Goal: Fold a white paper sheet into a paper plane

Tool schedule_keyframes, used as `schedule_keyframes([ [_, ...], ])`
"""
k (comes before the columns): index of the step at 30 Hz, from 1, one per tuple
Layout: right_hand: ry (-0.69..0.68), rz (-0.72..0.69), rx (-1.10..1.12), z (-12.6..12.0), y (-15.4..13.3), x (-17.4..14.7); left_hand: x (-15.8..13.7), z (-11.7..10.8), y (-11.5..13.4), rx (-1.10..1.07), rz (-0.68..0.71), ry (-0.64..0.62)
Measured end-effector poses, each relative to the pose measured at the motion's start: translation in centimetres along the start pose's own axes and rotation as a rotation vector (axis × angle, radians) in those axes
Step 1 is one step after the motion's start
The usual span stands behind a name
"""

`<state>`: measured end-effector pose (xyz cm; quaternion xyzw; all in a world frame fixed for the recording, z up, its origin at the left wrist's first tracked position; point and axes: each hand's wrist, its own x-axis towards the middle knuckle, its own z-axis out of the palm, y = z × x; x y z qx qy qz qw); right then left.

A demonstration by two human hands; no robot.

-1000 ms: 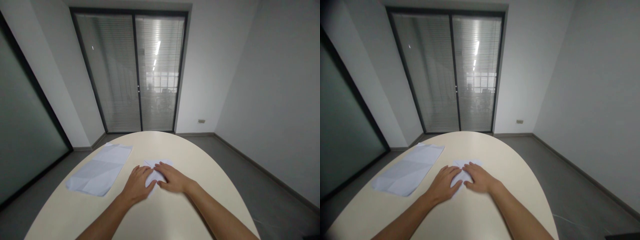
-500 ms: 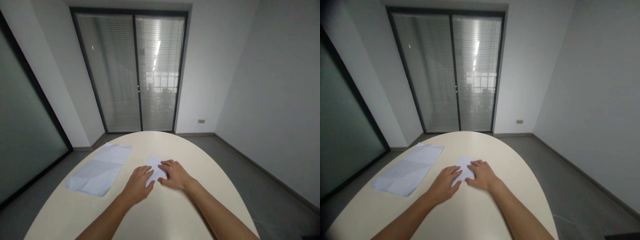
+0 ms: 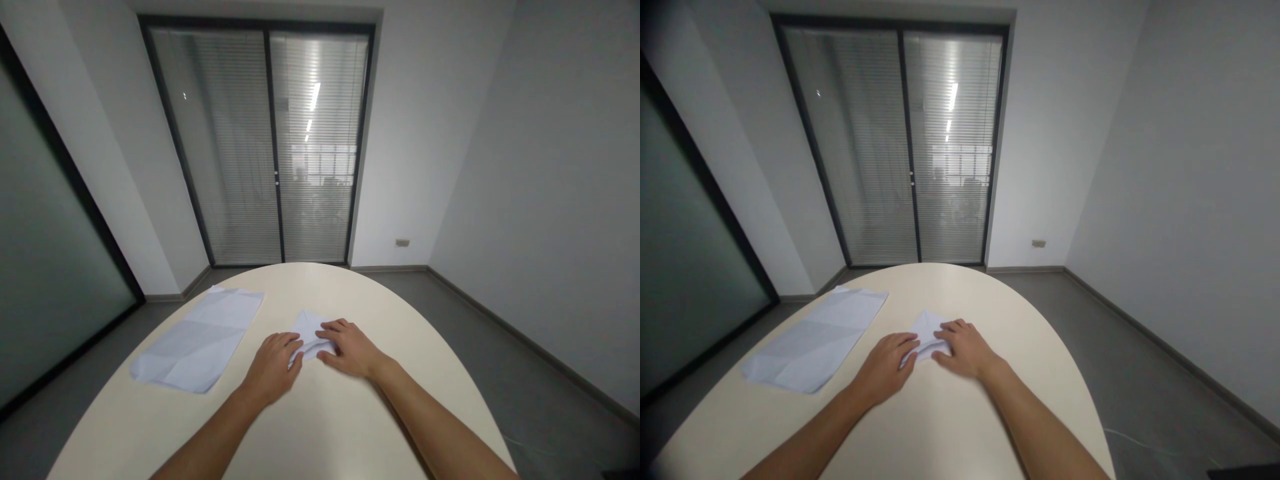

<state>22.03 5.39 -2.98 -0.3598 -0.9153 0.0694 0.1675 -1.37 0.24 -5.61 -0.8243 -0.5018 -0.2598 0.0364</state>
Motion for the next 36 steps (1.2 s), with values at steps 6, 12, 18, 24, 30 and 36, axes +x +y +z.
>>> schedule_keyframes([
  [6,0.024,-0.035,0.045,0.2,0.6,0.2,0.2,-0.6,0.3,-0.006,-0.054,-0.03],
  [12,0.08,-0.005,0.079,0.9,1.0,0.4,0.4,-1.0,0.4,-0.023,-0.111,-0.035],
  [18,0.097,0.084,0.039,0.9,0.8,0.5,0.4,-0.9,0.2,-0.012,-0.142,-0.035],
  [24,0.11,0.181,0.052,0.8,0.4,0.6,0.2,-0.4,-0.4,0.016,-0.162,-0.056],
  [30,0.103,0.234,0.045,1.2,0.4,0.6,0.1,-0.3,-0.4,-0.001,-0.152,-0.053],
  [36,0.132,0.212,0.091,1.7,1.0,0.6,0.2,-0.5,-0.5,0.09,0.011,-0.003],
])
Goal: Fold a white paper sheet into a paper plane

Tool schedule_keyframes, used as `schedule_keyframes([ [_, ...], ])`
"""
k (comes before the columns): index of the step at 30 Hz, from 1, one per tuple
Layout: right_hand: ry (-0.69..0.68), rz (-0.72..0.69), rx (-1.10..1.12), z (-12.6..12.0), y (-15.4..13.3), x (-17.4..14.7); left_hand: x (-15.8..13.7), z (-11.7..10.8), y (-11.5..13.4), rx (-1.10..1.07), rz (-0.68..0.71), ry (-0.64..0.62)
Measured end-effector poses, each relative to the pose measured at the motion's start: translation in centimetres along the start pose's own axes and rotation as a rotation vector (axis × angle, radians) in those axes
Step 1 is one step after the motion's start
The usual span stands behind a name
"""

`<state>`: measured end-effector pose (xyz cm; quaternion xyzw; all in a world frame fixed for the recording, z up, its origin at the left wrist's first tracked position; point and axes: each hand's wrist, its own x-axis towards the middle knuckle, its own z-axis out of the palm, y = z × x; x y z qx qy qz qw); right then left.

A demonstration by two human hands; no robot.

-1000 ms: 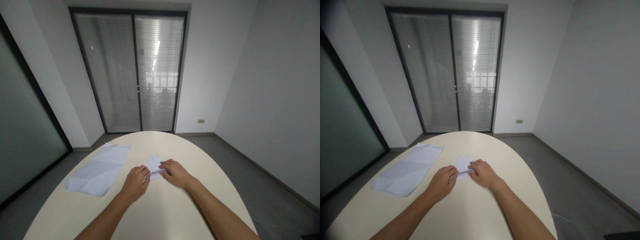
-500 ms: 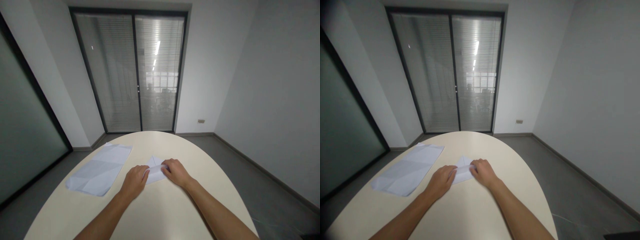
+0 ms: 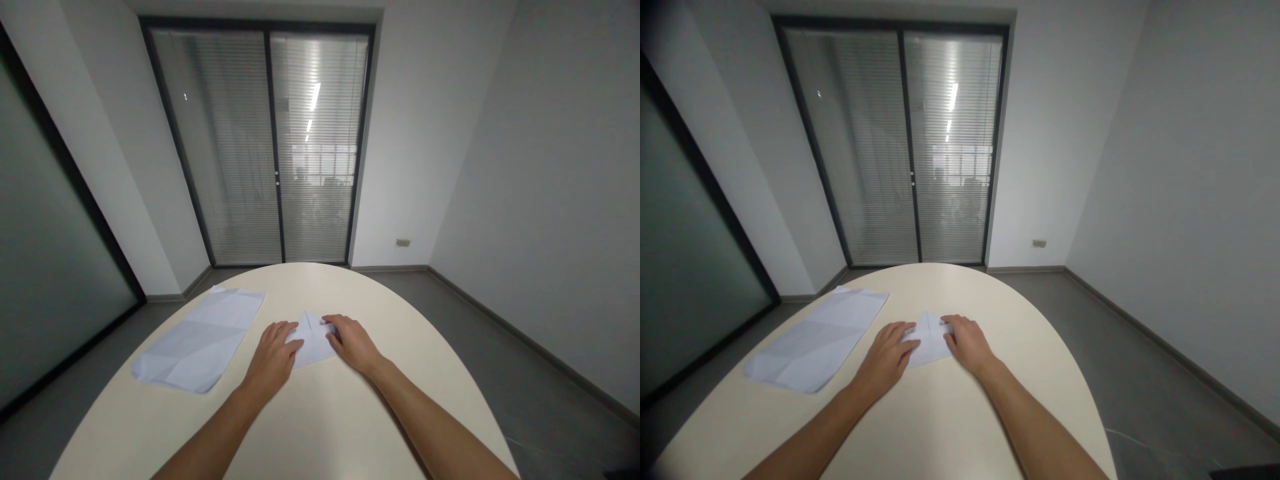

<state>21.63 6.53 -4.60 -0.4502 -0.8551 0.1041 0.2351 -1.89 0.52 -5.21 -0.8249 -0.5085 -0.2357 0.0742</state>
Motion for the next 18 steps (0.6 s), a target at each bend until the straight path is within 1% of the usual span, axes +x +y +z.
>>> schedule_keyframes([
  [3,0.027,-0.005,-0.041,-0.2,0.0,0.1,0.0,0.1,-0.1,0.001,0.082,-0.054],
  [6,0.081,-0.028,-0.114,-0.5,-0.7,0.1,0.0,0.2,0.0,-0.005,0.088,-0.108],
  [8,0.07,-0.073,-0.114,-0.6,-1.7,-0.1,0.1,0.2,0.1,-0.006,0.073,-0.14],
  [10,-0.007,-0.144,-0.061,-0.4,-2.8,-0.6,0.1,0.0,0.3,-0.02,0.05,-0.164],
  [11,-0.067,-0.176,-0.031,-0.1,-3.3,-0.8,0.2,-0.1,0.4,-0.031,0.037,-0.171],
  [12,-0.115,-0.179,-0.012,0.2,-3.7,-1.1,0.2,-0.2,0.5,-0.044,0.025,-0.177],
  [15,-0.27,-0.135,0.014,1.0,-4.3,-1.6,0.3,-0.5,0.8,-0.061,-0.002,-0.194],
  [18,-0.32,-0.078,0.008,1.1,-3.8,-1.6,0.3,-0.8,0.9,-0.056,-0.02,-0.217],
])
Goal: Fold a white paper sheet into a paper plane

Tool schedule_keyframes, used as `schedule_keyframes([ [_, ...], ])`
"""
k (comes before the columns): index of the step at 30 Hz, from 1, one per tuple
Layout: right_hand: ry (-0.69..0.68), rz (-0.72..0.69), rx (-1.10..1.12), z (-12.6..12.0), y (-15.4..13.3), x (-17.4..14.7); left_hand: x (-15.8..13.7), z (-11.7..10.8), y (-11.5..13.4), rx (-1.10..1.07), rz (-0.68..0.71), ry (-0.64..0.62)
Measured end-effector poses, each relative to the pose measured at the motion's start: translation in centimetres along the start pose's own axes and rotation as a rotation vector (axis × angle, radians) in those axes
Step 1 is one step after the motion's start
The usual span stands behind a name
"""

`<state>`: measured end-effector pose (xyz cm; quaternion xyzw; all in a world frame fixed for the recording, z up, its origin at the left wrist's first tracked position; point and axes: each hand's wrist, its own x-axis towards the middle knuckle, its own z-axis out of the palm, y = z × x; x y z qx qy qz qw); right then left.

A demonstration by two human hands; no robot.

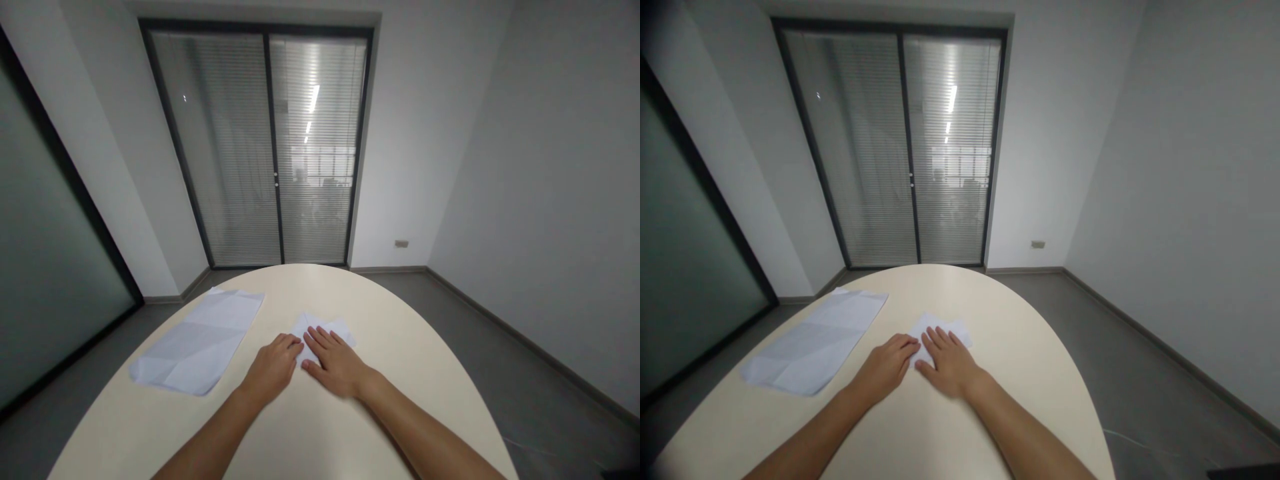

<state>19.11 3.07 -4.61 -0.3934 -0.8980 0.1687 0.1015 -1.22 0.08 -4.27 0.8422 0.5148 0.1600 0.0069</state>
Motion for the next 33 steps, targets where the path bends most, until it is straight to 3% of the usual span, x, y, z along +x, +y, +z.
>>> schedule_keyframes([
  [8,0.02,0.143,-0.058,-1.3,1.7,0.0,-0.2,0.2,-0.2,-0.003,0.011,0.013],
  [15,0.073,0.167,-0.112,-1.5,1.4,-0.3,-0.2,0.1,0.0,0.027,0.031,0.067],
  [24,0.22,-0.137,-0.108,-2.5,1.4,-0.1,-0.3,0.0,-0.1,0.061,-0.074,0.124],
  [33,0.176,-0.261,0.004,-3.4,1.7,-0.5,-0.3,0.6,-0.4,0.025,-0.084,0.164],
])
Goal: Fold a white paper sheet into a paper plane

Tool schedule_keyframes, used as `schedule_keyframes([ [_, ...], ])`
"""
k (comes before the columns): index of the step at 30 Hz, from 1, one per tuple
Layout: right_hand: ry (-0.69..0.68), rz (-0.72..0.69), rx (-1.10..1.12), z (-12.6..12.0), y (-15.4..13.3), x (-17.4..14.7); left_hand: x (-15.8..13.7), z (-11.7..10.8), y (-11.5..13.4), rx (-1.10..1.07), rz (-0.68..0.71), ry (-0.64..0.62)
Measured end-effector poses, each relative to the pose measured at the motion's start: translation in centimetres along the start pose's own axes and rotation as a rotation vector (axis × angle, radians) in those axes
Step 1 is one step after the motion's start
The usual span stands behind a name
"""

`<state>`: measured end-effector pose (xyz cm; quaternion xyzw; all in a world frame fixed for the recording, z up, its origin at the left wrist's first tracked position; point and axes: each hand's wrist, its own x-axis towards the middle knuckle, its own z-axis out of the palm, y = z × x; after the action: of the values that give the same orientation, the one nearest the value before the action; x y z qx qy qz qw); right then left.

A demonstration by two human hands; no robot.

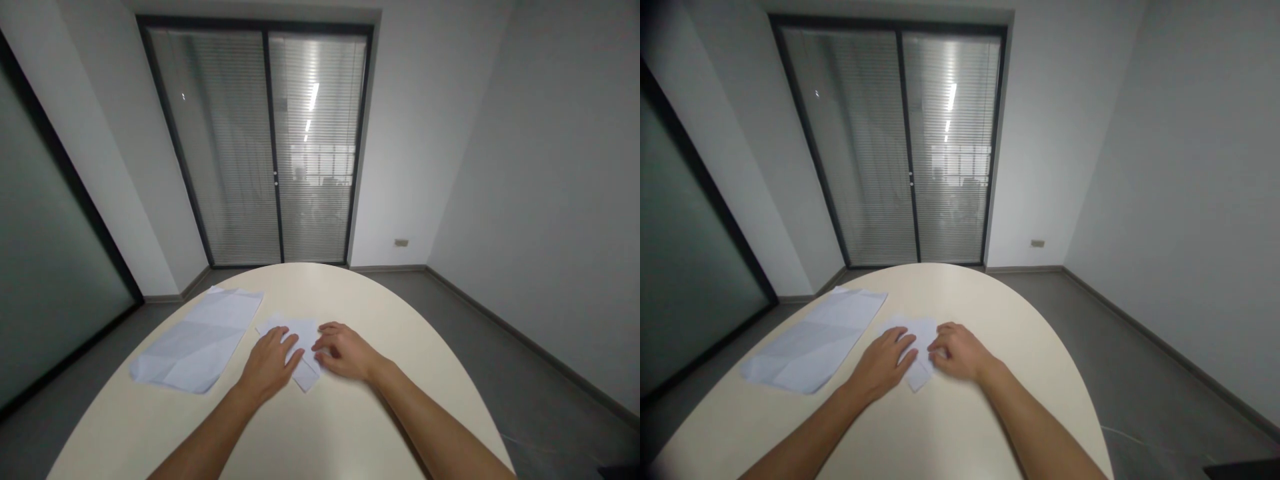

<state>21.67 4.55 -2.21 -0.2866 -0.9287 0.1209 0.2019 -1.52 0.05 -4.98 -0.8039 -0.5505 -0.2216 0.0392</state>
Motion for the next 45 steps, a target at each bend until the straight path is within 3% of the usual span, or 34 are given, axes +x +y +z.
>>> schedule_keyframes([
  [7,-0.021,-0.039,0.066,0.6,0.0,-0.1,-0.1,0.3,-0.3,-0.026,-0.007,-0.02],
  [15,0.167,0.143,-0.028,2.3,2.1,0.0,-0.1,0.5,-0.6,-0.017,-0.019,-0.061],
  [21,0.205,0.127,0.042,2.2,1.8,0.3,-0.3,0.5,-0.5,-0.06,-0.032,-0.074],
  [31,0.213,0.068,-0.017,1.7,1.6,0.5,-0.2,-1.0,1.0,-0.04,0.002,-0.063],
  [38,0.208,-0.046,0.033,1.1,0.9,0.5,-0.1,0.0,0.2,-0.082,0.068,-0.03],
  [45,0.138,0.007,-0.002,1.7,1.9,0.3,-0.1,0.3,0.0,-0.216,0.124,-0.008],
])
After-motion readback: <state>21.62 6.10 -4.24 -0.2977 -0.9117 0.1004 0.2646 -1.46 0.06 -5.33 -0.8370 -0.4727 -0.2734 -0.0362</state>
